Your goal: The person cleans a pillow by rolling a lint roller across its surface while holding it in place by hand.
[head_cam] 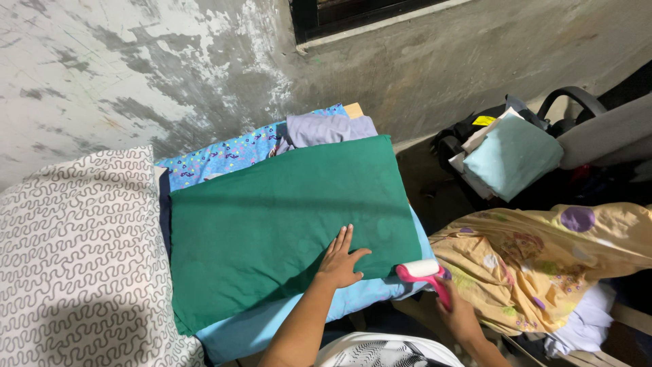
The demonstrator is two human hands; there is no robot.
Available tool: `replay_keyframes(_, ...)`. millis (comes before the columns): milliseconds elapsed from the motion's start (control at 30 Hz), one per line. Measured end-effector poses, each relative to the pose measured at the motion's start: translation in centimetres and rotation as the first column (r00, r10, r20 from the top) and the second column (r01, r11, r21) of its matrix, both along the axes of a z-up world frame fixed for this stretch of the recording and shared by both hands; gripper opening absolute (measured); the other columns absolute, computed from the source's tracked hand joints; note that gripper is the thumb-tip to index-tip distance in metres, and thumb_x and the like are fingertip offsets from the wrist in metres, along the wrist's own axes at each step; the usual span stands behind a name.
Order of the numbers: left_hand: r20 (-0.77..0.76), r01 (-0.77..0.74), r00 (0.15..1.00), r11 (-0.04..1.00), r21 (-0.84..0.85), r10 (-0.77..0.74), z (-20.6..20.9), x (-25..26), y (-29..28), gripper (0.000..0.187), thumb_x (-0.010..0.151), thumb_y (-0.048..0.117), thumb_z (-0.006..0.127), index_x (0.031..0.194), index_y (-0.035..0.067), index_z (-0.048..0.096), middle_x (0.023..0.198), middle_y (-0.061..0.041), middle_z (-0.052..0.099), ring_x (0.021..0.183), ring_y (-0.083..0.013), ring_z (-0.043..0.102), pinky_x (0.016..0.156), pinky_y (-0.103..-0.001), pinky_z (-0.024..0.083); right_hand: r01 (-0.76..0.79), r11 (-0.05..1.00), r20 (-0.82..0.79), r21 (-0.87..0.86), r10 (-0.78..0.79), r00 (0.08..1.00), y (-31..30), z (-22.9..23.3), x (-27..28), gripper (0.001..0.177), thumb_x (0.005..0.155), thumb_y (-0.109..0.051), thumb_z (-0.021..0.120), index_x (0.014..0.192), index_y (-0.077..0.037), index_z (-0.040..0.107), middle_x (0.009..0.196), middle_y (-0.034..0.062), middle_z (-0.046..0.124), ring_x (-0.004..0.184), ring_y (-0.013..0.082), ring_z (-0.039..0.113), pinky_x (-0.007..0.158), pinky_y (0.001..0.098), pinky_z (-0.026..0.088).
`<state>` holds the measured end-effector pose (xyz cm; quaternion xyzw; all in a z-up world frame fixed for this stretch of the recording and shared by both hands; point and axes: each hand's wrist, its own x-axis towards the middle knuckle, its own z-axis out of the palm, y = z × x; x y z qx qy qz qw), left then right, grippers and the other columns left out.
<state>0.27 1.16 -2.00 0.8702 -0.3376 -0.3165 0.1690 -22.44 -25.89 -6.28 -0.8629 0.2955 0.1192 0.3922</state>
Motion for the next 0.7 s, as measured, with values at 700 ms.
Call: replay_keyframes(700, 0.186, 0.086, 0.974, 0.968, 0.237, -0.132, -1.9, -2.5, 2.9, 0.089, 0.089, 0.008, 0.063, 0.155, 0.059, 0.031, 0.173, -0.007, -0.013, 0.157, -0.0385, -0.011, 0.123, -0.058, 0.005, -0.048, 0.978, 0.178, -0.205, 0.086, 0.980, 9.3, 4.7, 26.1, 0.033, 0.106, -0.034, 0.047, 0.136, -0.020, 0.049, 0.090, 0.0293, 0.071, 0.087, 0.0538, 0.066, 0.080, 0.0617, 0.050)
